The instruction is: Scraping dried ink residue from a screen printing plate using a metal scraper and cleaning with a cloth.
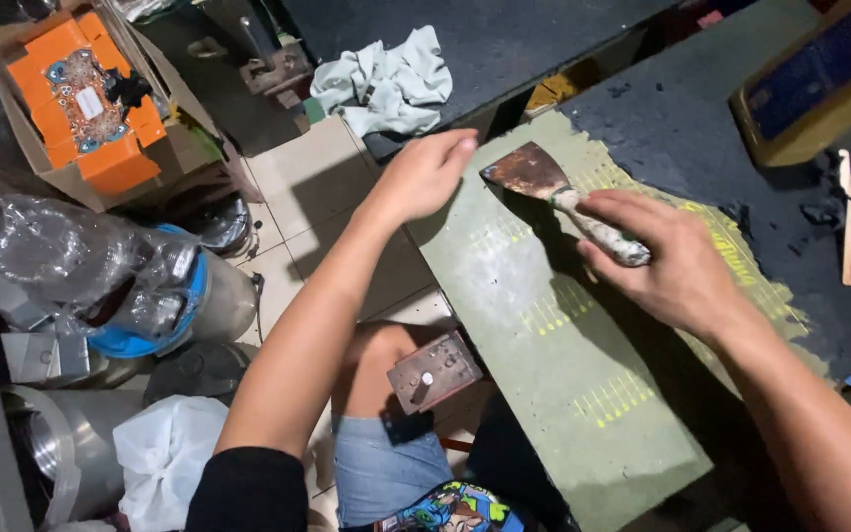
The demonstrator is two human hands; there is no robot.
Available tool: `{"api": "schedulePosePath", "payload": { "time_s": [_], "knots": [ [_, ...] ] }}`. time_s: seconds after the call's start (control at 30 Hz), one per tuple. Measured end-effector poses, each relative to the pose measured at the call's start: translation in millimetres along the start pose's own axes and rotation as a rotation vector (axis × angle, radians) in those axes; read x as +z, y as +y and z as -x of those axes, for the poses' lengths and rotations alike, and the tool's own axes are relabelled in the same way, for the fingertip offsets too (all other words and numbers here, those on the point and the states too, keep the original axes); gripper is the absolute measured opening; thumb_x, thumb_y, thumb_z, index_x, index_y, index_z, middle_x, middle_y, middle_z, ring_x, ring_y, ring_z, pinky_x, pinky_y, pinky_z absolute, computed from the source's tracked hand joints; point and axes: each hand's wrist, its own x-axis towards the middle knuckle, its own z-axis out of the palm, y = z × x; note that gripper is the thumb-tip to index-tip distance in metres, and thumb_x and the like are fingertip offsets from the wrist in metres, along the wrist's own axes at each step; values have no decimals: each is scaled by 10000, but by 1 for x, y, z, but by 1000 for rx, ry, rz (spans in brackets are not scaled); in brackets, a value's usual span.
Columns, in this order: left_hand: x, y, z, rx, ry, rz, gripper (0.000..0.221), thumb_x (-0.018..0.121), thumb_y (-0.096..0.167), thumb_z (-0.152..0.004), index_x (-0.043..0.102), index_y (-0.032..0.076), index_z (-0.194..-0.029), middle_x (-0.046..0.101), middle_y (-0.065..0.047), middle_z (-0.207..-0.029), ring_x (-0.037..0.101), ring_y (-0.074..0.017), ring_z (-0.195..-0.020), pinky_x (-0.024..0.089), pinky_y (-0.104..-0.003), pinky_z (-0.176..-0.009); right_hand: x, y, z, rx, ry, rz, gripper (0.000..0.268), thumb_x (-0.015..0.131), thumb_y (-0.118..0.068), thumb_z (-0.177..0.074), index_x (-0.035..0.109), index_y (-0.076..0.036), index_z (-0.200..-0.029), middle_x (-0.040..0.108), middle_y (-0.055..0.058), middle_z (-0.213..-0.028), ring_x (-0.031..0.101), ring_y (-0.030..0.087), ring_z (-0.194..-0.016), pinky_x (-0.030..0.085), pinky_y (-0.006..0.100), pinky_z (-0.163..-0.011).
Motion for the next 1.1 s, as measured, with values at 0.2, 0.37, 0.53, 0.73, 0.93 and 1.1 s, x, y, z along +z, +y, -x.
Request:
{"api": "schedulePosePath", "payload": {
  "time_s": [0.2, 0.37, 0.53, 0.73, 0.93, 1.1],
  "knots": [
    [17, 15, -63, -178, -268, 71, 927, 90, 645, -930, 411, 30, -1545, 404, -206, -1597, 480, -334, -1422, 393, -462, -1132, -19, -28, -27, 572, -283, 135, 550, 639, -153, -887, 598, -112, -1433, 641, 141, -1403, 669, 358, -1166, 523, 534, -1017],
    [14, 16, -68, -328, -360, 364, 981, 92, 688, -847, 535, 101, -1496, 404, -111, -1635, 325, -281, -1541, 196, -464, -1255, -3, -26, -52, 587, -556, 651, 356, 461, -470, -1090, 526, -226, -1341, 631, 57, -762, 598, 181, -529, 604, 334, -413],
    [16, 4, -66, -333, -281, 385, 943, 113, 704, -824, 674, 191, -1381, 387, -136, -1642, 322, -292, -1541, 215, -488, -1234, -14, -30, -84, 637, -571, 651, 308, 514, -511, -1068, 600, -312, -1287, 712, 89, -819, 698, 286, -685, 592, 404, -549],
    [16, -3, -65, -266, -265, 463, 914, 169, 719, -827, 685, 180, -1355, 549, -113, -1553, 469, -274, -1473, 271, -466, -1222, -19, -34, -90, 662, -587, 643, 265, 503, -448, -1065, 628, -295, -1242, 775, 141, -872, 761, 341, -763, 595, 454, -623],
    [10, -4, -62, -242, -300, 523, 894, 182, 709, -844, 651, 178, -1390, 508, -142, -1583, 444, -294, -1491, 238, -495, -1238, -14, -30, -88, 576, -605, 741, 332, 491, -476, -1082, 598, -315, -1352, 538, -28, -577, 507, 115, -426, 477, 254, -379],
    [16, -13, -65, -179, -291, 554, 843, 230, 682, -876, 655, 158, -1381, 556, -120, -1547, 464, -290, -1477, 268, -465, -1225, -21, -34, -91, 551, -609, 763, 322, 501, -560, -1087, 625, -281, -1190, 637, -21, -641, 604, 124, -507, 532, 256, -435]
  ]
}}
